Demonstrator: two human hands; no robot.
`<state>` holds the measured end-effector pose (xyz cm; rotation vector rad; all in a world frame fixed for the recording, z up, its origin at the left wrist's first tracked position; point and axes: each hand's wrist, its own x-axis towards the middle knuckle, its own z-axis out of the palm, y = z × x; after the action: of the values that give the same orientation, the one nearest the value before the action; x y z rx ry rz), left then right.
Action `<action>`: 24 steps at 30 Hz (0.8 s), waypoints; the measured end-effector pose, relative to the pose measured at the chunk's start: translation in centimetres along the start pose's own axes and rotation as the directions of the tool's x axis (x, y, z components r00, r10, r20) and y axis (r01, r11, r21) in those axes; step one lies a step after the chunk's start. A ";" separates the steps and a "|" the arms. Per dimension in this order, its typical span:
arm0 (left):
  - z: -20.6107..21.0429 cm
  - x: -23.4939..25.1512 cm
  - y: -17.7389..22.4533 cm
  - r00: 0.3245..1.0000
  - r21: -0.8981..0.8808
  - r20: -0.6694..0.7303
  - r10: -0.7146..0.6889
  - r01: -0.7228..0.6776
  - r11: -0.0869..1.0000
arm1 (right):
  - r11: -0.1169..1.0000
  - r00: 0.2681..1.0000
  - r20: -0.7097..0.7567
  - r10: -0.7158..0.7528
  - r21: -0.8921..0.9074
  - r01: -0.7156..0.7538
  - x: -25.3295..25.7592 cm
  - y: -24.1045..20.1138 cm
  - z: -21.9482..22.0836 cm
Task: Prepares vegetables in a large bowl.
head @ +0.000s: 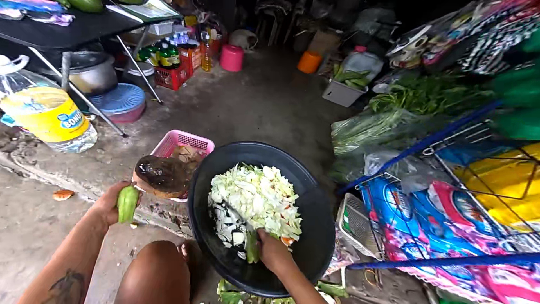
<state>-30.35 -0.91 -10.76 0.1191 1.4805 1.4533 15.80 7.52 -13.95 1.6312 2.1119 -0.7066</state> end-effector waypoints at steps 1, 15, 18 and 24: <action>0.1 1.0 0.2 1.000 0.026 0.026 -0.008 0.008 1.000 | 1.000 0.999 -0.026 0.028 0.004 -0.027 0.5 0.5 -0.3; 5.2 4.1 2.9 1.000 0.224 0.000 -0.004 0.004 0.975 | 0.957 0.980 -0.111 0.167 0.257 -0.134 -2.5 0.6 -4.7; 8.1 3.2 5.1 0.996 0.492 -0.046 0.074 -0.042 0.869 | 0.972 0.999 0.031 -0.036 0.232 0.028 -2.4 -2.3 -2.4; 13.0 3.1 9.5 0.972 0.923 0.192 0.133 -0.225 0.313 | 0.978 0.997 0.038 -0.067 0.203 0.058 3.2 -4.3 -0.4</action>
<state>-28.24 12.70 -1.87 1.1036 2.1297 0.4905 10.83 9.37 -14.77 1.6388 2.1261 -0.9974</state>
